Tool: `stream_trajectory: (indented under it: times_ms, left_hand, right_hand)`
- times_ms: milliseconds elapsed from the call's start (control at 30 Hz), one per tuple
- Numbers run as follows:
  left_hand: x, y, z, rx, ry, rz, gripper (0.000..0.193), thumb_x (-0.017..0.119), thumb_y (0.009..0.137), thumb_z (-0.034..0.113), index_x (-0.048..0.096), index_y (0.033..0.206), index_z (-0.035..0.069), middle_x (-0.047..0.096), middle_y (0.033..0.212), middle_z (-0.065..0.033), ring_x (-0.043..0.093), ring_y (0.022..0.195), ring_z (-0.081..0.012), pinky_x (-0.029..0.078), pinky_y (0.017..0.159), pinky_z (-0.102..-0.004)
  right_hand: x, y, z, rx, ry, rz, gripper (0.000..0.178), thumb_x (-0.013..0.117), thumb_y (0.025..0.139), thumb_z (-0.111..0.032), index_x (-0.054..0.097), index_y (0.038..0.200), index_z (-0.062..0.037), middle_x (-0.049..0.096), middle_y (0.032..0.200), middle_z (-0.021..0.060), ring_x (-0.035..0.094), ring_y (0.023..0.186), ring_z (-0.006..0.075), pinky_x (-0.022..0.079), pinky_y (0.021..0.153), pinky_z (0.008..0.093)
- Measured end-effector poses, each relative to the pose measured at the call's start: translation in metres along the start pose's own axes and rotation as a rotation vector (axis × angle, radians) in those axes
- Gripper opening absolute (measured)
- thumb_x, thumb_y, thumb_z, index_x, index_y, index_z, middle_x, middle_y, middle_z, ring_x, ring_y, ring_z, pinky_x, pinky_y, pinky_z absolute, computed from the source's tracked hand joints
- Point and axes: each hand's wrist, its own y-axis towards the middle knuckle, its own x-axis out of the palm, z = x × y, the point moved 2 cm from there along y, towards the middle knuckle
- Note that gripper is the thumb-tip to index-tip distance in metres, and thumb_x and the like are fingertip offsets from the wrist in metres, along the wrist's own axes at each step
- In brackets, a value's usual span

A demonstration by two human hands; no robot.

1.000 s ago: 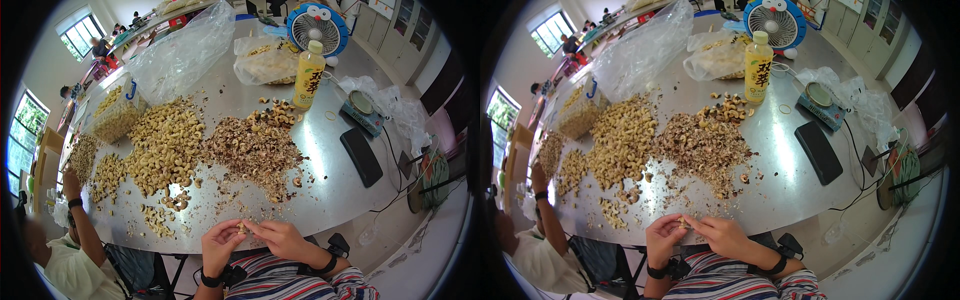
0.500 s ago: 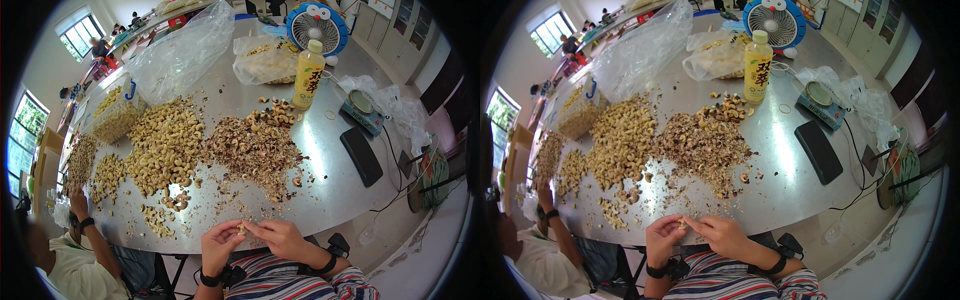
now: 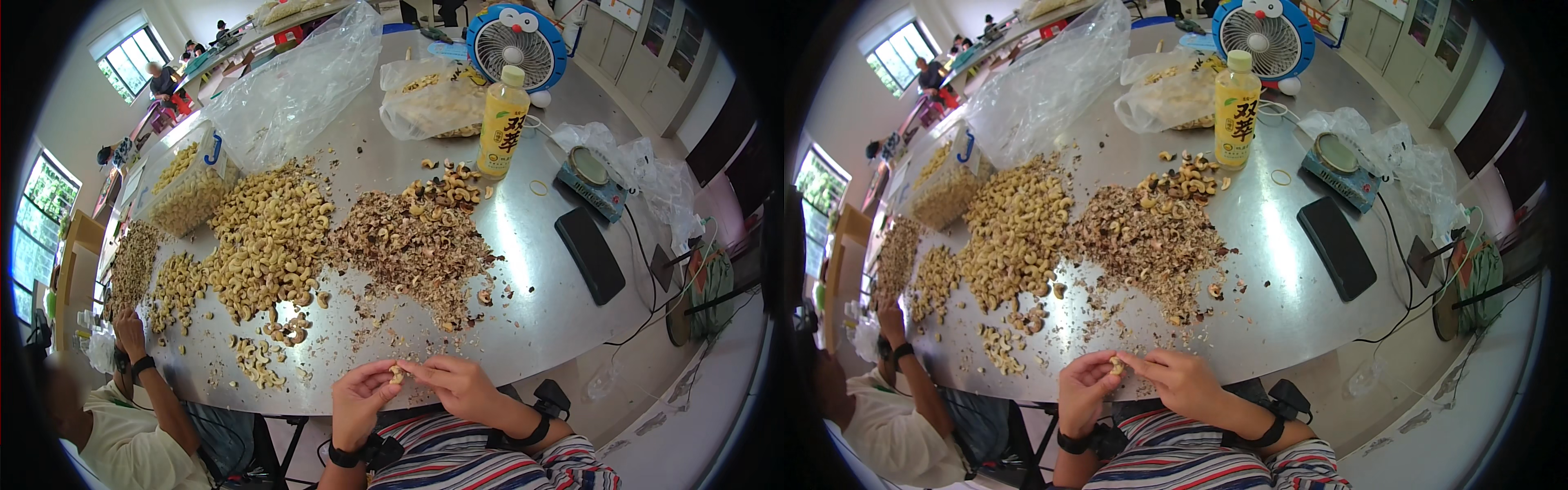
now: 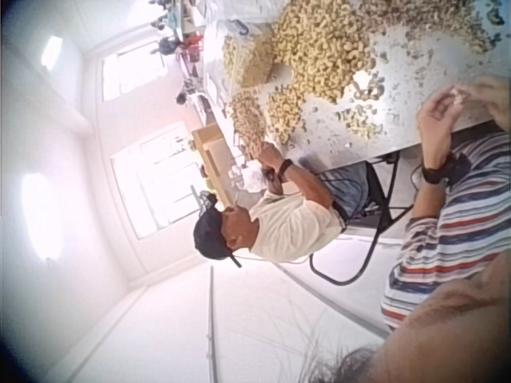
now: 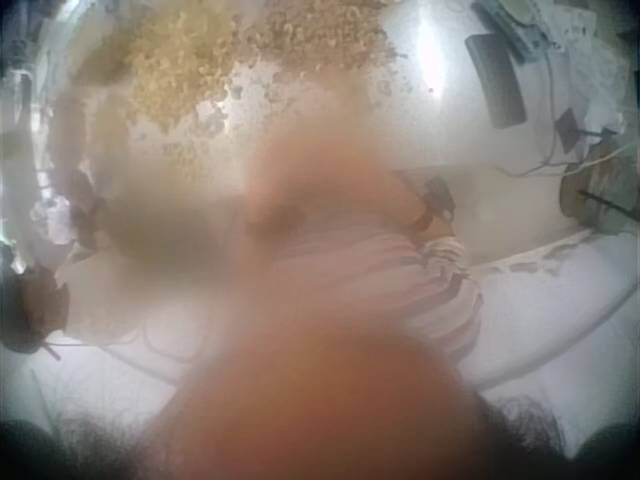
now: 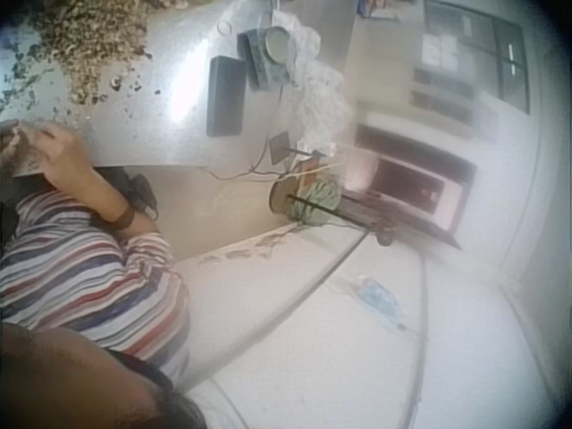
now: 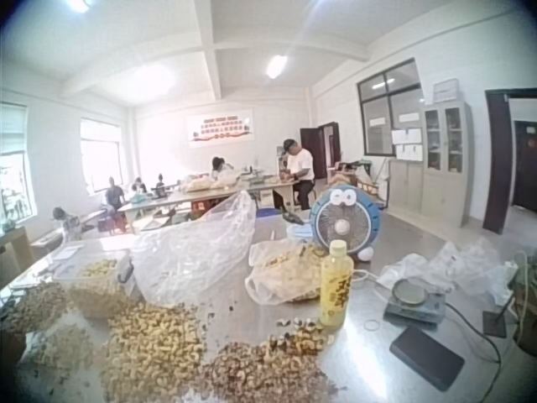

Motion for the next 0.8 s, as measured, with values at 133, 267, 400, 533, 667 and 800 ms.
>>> stream_trajectory:
  times_ms: [133,267,400,533,667,800]
  left_hand:
    - [0.0004,0.0011,-0.0025,0.018,-0.049,0.003,0.037,0.064,0.073,-0.009,0.053,0.108,-0.008,0.061,0.095,-0.0118,0.059,0.087,-0.0156,0.049,0.076,-0.0233]
    - [0.0001,0.0012,-0.0027,0.026,-0.051,0.003,0.037,0.064,0.073,-0.009,0.054,0.108,-0.008,0.061,0.094,-0.0109,0.059,0.087,-0.0149,0.049,0.076,-0.023]
    - [0.0011,0.0011,-0.0012,0.021,-0.05,0.0,0.037,0.064,0.073,-0.009,0.054,0.108,-0.008,0.061,0.094,-0.0107,0.059,0.086,-0.0147,0.049,0.075,-0.0229]
    - [0.0003,0.0012,-0.0011,0.019,-0.038,0.001,0.037,0.064,0.073,-0.009,0.054,0.108,-0.008,0.061,0.094,-0.0114,0.059,0.086,-0.0149,0.05,0.076,-0.0229]
    - [-0.0001,0.001,-0.0002,0.017,-0.026,-0.009,0.037,0.064,0.073,-0.009,0.054,0.108,-0.008,0.061,0.094,-0.0121,0.06,0.085,-0.0151,0.05,0.076,-0.023]
    - [-0.001,0.0019,-0.0003,0.007,-0.013,-0.009,0.036,0.065,0.073,-0.008,0.055,0.108,-0.008,0.062,0.093,-0.0122,0.06,0.085,-0.015,0.05,0.075,-0.0231]
  right_hand:
    - [-0.0007,0.002,-0.0037,0.032,0.06,-0.015,0.044,0.054,0.079,-0.003,0.052,0.122,-0.0123,0.052,0.074,0.0083,0.054,0.062,0.0254,0.044,0.053,0.0335]
    - [-0.0018,0.002,-0.0059,0.048,0.007,-0.064,0.043,0.056,0.081,-0.008,0.05,0.123,-0.0119,0.052,0.073,0.008,0.054,0.061,0.0248,0.044,0.052,0.0336]
    - [-0.0021,0.0018,-0.0062,0.038,-0.006,-0.06,0.043,0.056,0.081,-0.009,0.05,0.124,-0.0117,0.052,0.072,0.0074,0.054,0.061,0.0245,0.044,0.052,0.0338]
    - [-0.0005,0.0001,-0.0031,0.016,-0.034,-0.052,0.046,0.056,0.079,-0.006,0.051,0.123,-0.0134,0.052,0.072,0.0064,0.054,0.06,0.0232,0.044,0.051,0.0333]
    - [-0.0002,-0.0009,-0.0022,-0.012,-0.057,-0.025,0.05,0.056,0.075,-0.003,0.052,0.123,-0.0153,0.052,0.073,0.0052,0.054,0.06,0.0222,0.045,0.051,0.0323]
    - [-0.0009,-0.0003,-0.0014,-0.031,-0.066,-0.025,0.05,0.056,0.074,-0.002,0.052,0.122,-0.0156,0.052,0.073,0.0052,0.054,0.061,0.0224,0.045,0.052,0.0324]
